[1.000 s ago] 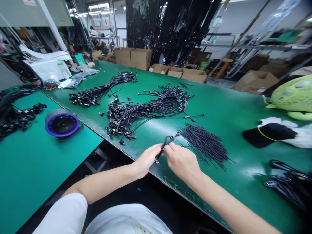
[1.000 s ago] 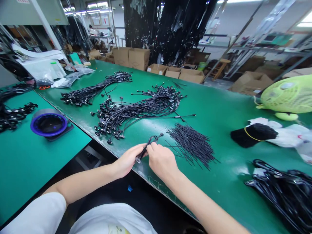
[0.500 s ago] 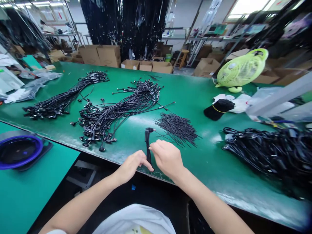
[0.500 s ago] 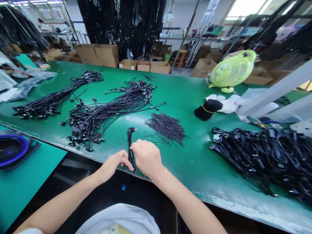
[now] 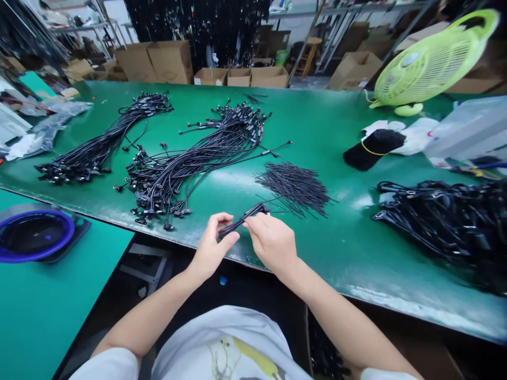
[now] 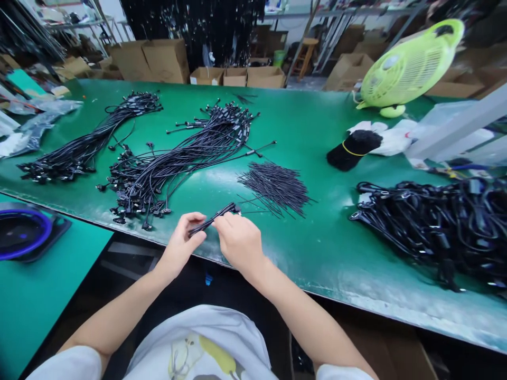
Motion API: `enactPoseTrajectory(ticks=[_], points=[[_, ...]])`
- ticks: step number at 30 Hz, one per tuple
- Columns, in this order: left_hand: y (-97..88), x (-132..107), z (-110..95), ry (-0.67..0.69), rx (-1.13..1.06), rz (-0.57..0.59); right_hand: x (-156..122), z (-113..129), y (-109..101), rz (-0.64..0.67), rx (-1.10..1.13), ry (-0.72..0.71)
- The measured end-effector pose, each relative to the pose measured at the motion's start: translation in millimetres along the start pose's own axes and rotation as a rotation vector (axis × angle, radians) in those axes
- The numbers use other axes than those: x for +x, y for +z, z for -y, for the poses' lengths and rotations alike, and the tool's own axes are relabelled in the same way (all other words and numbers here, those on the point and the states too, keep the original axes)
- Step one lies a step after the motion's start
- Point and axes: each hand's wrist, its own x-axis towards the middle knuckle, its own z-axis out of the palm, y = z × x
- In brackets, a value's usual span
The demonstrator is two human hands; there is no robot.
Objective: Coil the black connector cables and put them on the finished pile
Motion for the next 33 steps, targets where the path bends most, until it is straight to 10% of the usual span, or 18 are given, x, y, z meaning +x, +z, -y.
enactPoseTrajectory(ticks=[4, 14, 21, 29, 33], points=[[7.3, 0.1, 11.5, -0.031, -0.082, 0.286, -0.8, 6.1, 3.7, -0.034, 0.025, 0.043], [19.1, 0.9, 22.2, 0.022, 0.028, 0.246, -8.9, 6.3, 5.5, 0.295, 0.957, 0.477], [34.7, 10.9, 26.8, -0.219, -0.371, 0.199, -19.9, 8.3, 1.8, 0.109, 0.211, 0.348], [37.7, 22.7, 15.5, -0.333, -0.499, 0.268, -31.0, -0.1, 21.9, 0.082, 0.098, 0.323], [34.1, 35.7, 15.4, -0.203, -0.333, 0.112, -33.3, -6.6, 21.2, 0.166, 0.255, 0.267]])
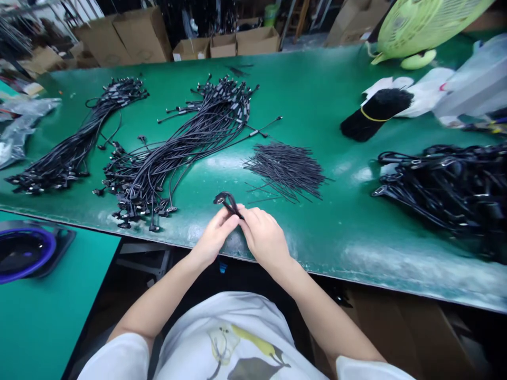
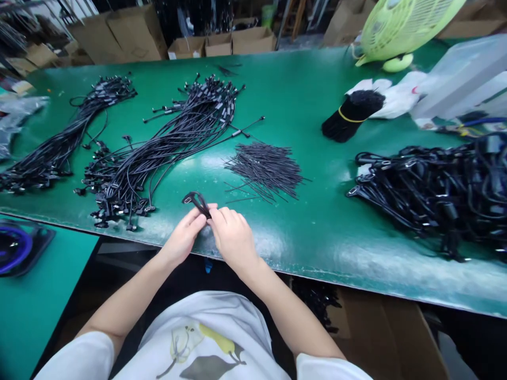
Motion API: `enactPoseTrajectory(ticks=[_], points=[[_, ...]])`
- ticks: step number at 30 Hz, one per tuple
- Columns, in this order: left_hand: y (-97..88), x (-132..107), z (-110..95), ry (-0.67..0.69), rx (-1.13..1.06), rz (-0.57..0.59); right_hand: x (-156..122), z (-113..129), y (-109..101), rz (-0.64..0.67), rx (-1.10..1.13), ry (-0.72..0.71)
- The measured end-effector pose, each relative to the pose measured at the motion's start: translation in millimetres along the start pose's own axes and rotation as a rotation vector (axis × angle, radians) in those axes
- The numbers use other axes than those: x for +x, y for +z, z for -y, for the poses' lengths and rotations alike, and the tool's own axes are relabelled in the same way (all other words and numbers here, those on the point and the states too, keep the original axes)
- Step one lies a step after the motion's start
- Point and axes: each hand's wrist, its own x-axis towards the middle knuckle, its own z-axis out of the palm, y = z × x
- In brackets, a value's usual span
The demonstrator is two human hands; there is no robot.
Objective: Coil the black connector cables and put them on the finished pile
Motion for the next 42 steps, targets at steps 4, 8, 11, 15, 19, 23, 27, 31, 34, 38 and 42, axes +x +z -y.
enactPoseTrajectory(ticks=[4, 8, 11, 15, 19, 23, 27, 31, 34, 38, 42], points=[[2.1, 12.0, -8.6, 0.099, -0.216, -0.158, -2.4, 4.1, 4.4, 0.152, 0.607, 0.155], [6.9, 15.6, -20.4, 0.043, -0.402, -0.229, -5.0, 10.2, 15.0, 0.288, 1.163, 0.456], [9.1, 16.3, -24.0, 0.039, -0.469, -0.225, -4.8, 15.6, 22.0, 0.3, 1.428, 0.542], [7.5, 21.1, -28.4, 0.014, -0.6, -0.26, -4.1, 26.4, 29.0, 0.263, 1.528, 0.513], [3.3, 31.9, -38.6, -0.123, -0.809, -0.287, -4.6, 31.2, 34.2, 0.291, 1.595, 0.496], [-2.5, 41.5, -42.3, -0.178, -0.855, -0.306, -4.6, 28.0, 36.5, 0.215, 1.539, 0.547], [-10.3, 46.1, -33.3, -0.128, -0.704, -0.398, -5.4, 30.2, 34.4, 0.257, 1.513, 0.601], [-19.1, 48.4, -21.8, 0.051, -0.409, -0.401, -6.7, 34.9, 29.1, 0.3, 1.476, 0.596], [-33.4, 42.0, -24.0, 0.064, -0.311, -0.306, -8.8, 31.7, 19.2, 0.302, 1.458, 0.59], [-64.5, 18.0, -43.8, -0.043, -0.031, 0.089, -18.0, 14.3, -5.9, 0.397, 1.498, 0.514], [-75.7, -7.0, -66.9, -0.078, 0.518, 0.38, -30.7, -4.1, -31.9, 0.659, 1.547, 0.44]])
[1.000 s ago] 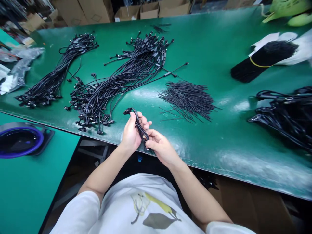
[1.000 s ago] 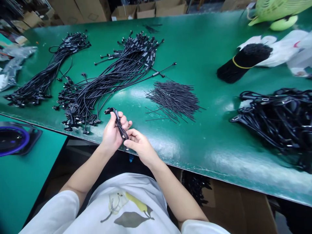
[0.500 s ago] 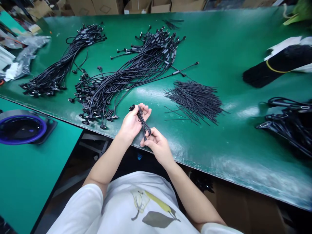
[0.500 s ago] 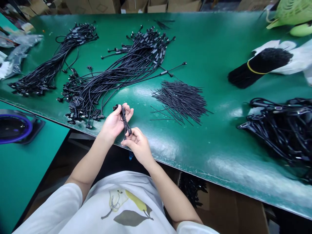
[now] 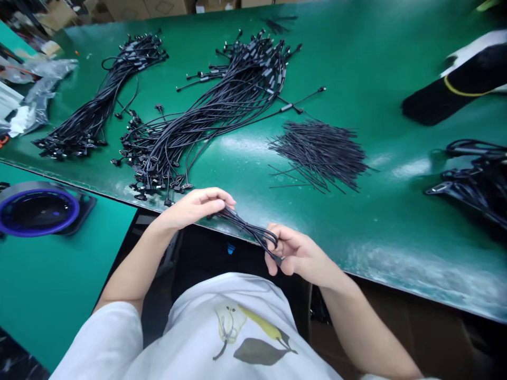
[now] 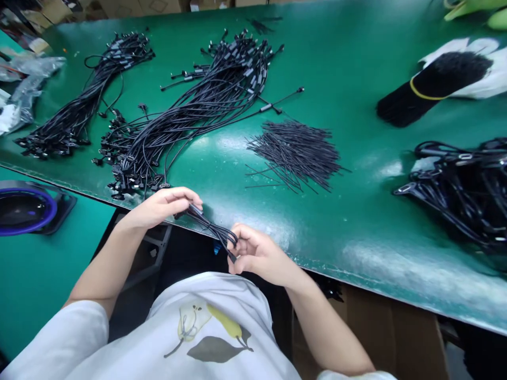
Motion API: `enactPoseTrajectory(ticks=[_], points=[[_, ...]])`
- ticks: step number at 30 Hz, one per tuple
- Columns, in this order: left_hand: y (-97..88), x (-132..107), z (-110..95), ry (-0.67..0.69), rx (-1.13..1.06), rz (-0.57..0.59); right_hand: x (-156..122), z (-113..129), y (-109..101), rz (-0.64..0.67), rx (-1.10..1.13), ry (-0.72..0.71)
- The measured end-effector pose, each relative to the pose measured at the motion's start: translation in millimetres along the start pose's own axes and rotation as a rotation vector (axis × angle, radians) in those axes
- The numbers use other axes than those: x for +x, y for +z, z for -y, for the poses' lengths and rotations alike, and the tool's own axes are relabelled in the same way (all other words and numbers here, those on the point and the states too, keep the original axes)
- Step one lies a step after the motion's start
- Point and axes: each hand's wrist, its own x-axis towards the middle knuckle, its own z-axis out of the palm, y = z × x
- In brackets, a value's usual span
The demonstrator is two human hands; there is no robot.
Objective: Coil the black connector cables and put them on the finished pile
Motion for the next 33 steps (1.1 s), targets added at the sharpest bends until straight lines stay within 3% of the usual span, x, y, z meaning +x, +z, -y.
enactPoseTrajectory(ticks=[4, 6, 9, 16, 24, 28, 33], points=[[16.5, -8.1, -19.0, 0.038, 0.462, 0.284, -15.8, 5.0, -3.9, 0.153, 0.063, 0.047], [26.5, -8.9, -24.0, 0.002, 0.491, 0.354, -20.4, 4.6, -3.5, 0.195, 0.069, 0.013], [37.1, -12.6, -26.4, -0.155, 0.346, 0.419, -27.2, 1.9, -2.0, 0.204, 0.068, -0.048], [46.7, -28.7, -27.5, -0.211, 0.216, 0.317, -43.6, -3.2, 3.5, 0.136, 0.264, 0.047], [49.9, -41.1, 1.1, -0.398, -0.346, 0.348, -45.3, -10.9, 5.0, 0.178, 0.425, 0.171], [49.5, -45.3, 17.3, -0.433, -0.367, 0.339, -42.8, -24.5, 2.2, 0.082, 0.39, 0.236], [50.5, -45.9, 20.6, -0.46, -0.331, 0.386, -40.8, -33.9, -3.8, -0.067, 0.299, 0.273]])
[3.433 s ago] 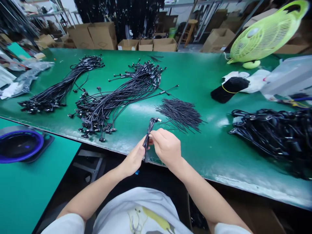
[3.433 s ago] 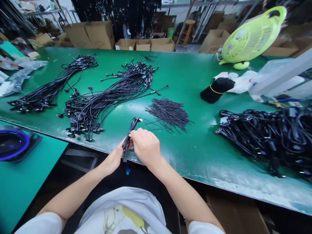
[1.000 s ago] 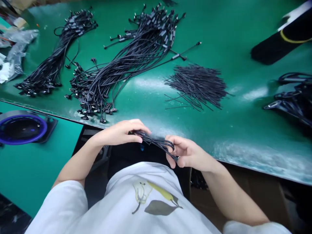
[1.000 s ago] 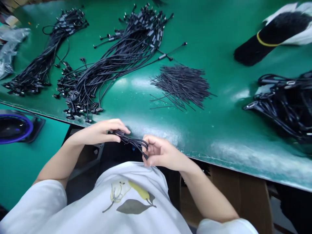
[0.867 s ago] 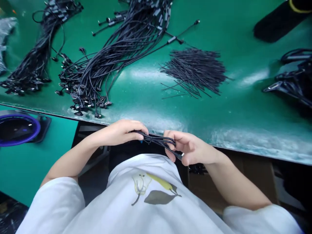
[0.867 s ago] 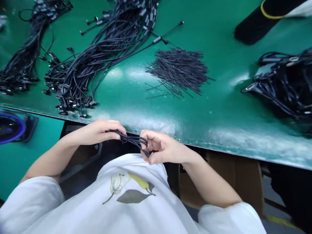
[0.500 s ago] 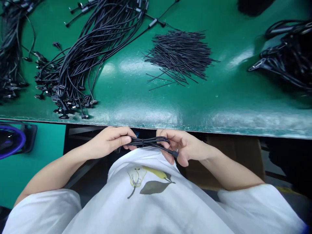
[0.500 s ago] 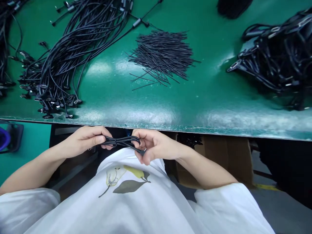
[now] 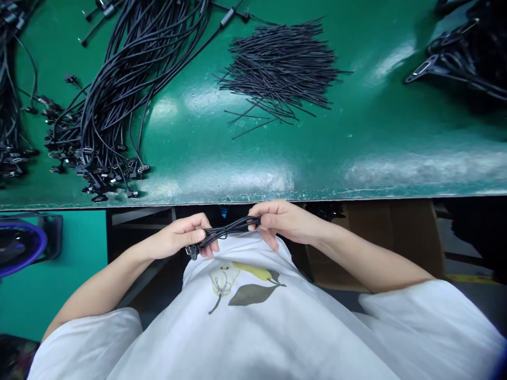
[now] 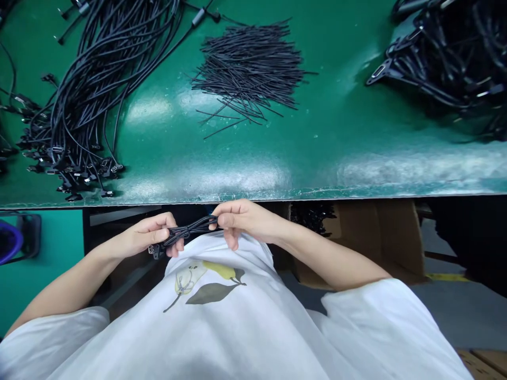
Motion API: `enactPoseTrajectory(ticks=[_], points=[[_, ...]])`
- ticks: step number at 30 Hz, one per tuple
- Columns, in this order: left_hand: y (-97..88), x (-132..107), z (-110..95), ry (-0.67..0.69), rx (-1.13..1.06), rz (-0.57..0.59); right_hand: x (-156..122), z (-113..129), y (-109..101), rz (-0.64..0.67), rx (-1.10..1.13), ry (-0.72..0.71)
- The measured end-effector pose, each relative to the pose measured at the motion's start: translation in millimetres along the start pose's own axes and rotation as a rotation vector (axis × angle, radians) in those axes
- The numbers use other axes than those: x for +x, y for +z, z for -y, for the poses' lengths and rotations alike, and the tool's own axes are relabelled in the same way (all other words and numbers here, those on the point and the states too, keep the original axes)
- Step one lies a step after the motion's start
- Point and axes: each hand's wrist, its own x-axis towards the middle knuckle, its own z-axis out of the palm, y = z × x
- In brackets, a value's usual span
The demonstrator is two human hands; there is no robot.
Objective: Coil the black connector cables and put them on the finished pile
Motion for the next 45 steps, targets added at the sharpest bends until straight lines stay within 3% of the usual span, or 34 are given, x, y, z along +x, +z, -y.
enactPoseTrajectory(ticks=[6, 9, 13, 16, 18, 21, 27, 30, 33, 37, 40, 42, 43, 45], points=[[8.5, -2.2, -11.4, -0.032, 0.242, 0.003, -4.2, 4.2, -6.9, -0.17, -0.182, -0.102], [12.1, -0.9, -16.9, -0.097, 0.45, 0.031, -10.9, 7.8, -1.0, -0.284, -0.728, -0.21], [17.3, 6.2, -19.3, -0.093, 0.572, -0.01, -12.5, 7.8, 20.5, -0.449, -1.535, -0.485], [22.4, 11.4, -23.3, -0.074, 0.541, 0.004, -2.1, 3.1, 29.7, -0.362, -1.906, -0.64], [25.0, 13.7, -25.7, -0.077, 0.491, 0.034, 7.2, -0.2, 27.4, -0.254, -2.028, -0.67], [26.0, 17.6, -23.5, -0.062, 0.436, -0.012, 17.9, -2.4, 18.9, -0.175, -2.078, -0.655], [24.0, 33.4, -16.8, 0.052, 0.501, -0.262, 26.3, 4.0, 20.3, -0.37, -2.1, -0.686], [21.3, 39.0, -19.6, 0.038, 0.511, -0.372, 28.1, 8.0, 23.0, -0.349, -2.109, -0.69], [12.3, 48.6, -19.3, 0.038, 0.584, -0.387, 30.9, 8.6, 19.6, -0.334, -2.078, -0.655], [6.6, 69.8, -23.3, 0.129, 0.678, -0.4, 35.6, 7.0, 12.2, -0.478, -2.103, -0.707], [6.6, 79.1, -31.6, 0.199, 0.622, -0.399, 24.1, 23.5, -1.0, -0.541, -2.152, -0.727], [0.4, 78.8, -34.7, 0.269, 0.601, -0.462, -4.4, 54.8, -19.5, -0.722, -2.12, -0.694], [-5.1, 77.0, -34.2, 0.297, 0.61, -0.509, -26.8, 77.0, -31.8, -0.889, -2.077, -0.659], [-19.3, 71.3, -28.3, 0.306, 0.649, -0.59, -85.9, 130.6, -59.2, -1.341, -1.95, -0.679]])
